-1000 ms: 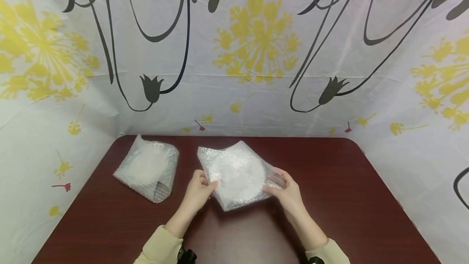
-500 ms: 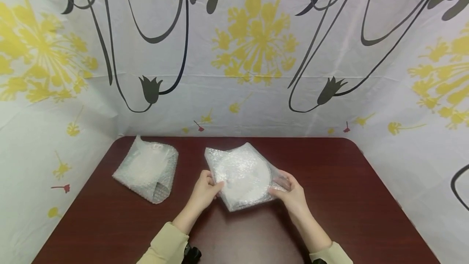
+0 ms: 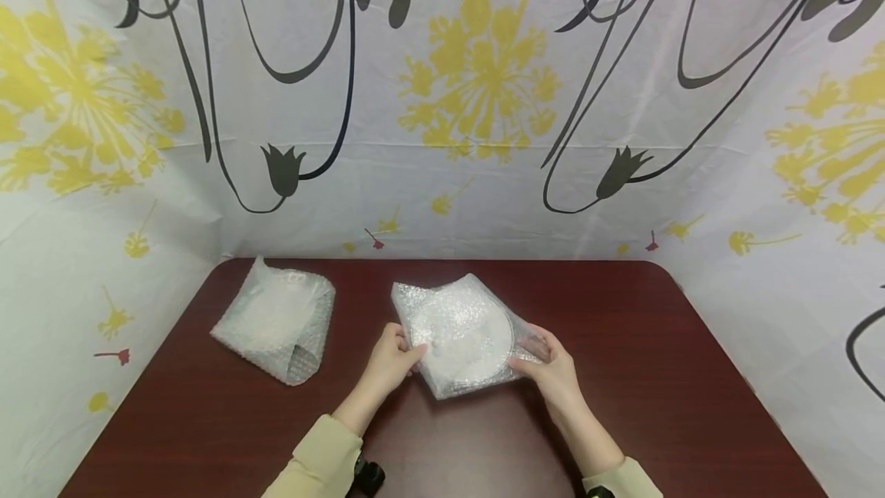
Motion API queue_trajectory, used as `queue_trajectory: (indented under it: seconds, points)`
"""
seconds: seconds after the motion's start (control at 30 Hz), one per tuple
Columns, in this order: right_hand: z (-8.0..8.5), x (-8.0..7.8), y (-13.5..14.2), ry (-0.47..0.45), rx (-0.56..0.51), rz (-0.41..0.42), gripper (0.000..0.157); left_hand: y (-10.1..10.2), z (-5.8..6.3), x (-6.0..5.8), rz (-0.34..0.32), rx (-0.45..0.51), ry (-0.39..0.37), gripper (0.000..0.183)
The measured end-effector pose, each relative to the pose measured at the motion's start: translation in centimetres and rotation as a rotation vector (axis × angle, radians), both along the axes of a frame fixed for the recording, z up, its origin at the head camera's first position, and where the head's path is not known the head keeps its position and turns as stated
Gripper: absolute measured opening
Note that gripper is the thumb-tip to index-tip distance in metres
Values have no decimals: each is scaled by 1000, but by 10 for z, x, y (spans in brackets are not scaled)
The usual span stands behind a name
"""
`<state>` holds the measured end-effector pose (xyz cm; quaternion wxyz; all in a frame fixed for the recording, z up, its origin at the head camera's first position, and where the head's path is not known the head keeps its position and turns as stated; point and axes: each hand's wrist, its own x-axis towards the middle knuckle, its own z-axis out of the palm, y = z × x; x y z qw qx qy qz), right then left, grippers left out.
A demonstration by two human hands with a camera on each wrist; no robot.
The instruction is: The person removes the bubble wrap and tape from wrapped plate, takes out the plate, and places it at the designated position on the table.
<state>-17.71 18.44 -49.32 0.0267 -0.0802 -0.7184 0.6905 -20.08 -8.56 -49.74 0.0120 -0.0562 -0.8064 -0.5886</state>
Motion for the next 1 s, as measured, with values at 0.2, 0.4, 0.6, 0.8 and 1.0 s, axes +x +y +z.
queue_trajectory:
  seconds: [0.2,0.4,0.6,0.8,1.0]
  points:
    - [-5,-3,2,-15,1,-6,68,2,-2,-5,11,-11,-26,34]
    - [-10,-4,5,-38,-4,-20,67,6,-5,-8,2,-13,-34,34]
    - [-14,-4,8,-55,-3,-14,67,8,-6,-10,-10,-30,-45,34]
    - [-17,-6,9,-54,5,-21,65,9,-6,-12,-16,-47,-57,34]
    - [-19,-8,9,-48,15,-13,66,10,-5,-14,-13,-53,-64,33]
